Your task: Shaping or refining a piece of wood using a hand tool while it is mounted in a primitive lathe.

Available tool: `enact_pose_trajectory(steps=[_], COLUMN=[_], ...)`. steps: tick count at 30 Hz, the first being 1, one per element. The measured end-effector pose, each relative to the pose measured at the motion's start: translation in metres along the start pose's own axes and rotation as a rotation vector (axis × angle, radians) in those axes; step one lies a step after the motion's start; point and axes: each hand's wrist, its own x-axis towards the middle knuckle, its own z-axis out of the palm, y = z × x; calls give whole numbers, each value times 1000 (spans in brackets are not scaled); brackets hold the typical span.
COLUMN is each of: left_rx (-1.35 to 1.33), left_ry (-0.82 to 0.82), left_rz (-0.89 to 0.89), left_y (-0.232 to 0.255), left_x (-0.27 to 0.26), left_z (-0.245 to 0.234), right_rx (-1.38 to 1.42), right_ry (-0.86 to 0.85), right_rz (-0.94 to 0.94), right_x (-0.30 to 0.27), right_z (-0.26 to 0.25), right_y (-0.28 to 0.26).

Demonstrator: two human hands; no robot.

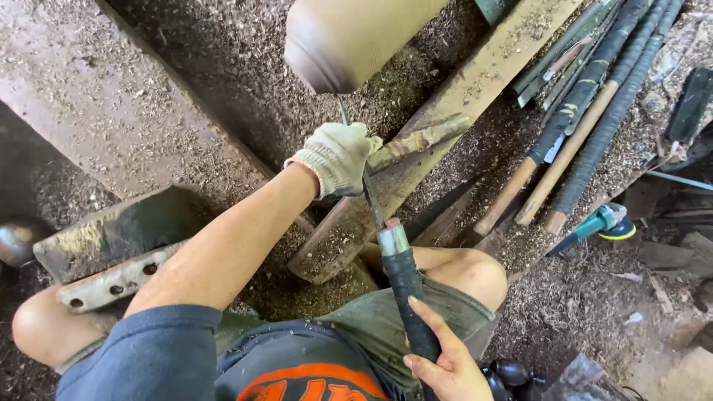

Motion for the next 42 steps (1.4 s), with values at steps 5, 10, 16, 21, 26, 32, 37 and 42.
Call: enact_pose_trajectory(steps=[5, 10, 16, 21, 26, 32, 37, 42], left_rx=[-2, -53, 12, -112, -97, -49, 0, 62], left_ry=[11, -89, -81, 64, 103, 88, 109, -127], left_rz=[43, -69, -24, -28, -11, -14, 13, -101], left_y=[-5, -2, -2, -7, -6, -2, -1, 3], left_x=[4, -4, 2, 3, 0, -3, 6, 1], left_z=[2, -7, -6, 13, 13, 6, 11, -3], right_rx=[2, 19, 46, 44, 57, 50, 8, -86], right_ry=[29, 39, 39, 19, -34, -60, -15, -33], right_rz=[23, 56, 57, 76, 48, 22, 64, 55], right_x=[-3, 0, 1, 5, 10, 17, 18, 20], right_z=[12, 6, -6, -16, -29, -32, -31, -41], right_y=[-22, -24, -10, -3, 11, 12, 3, -4])
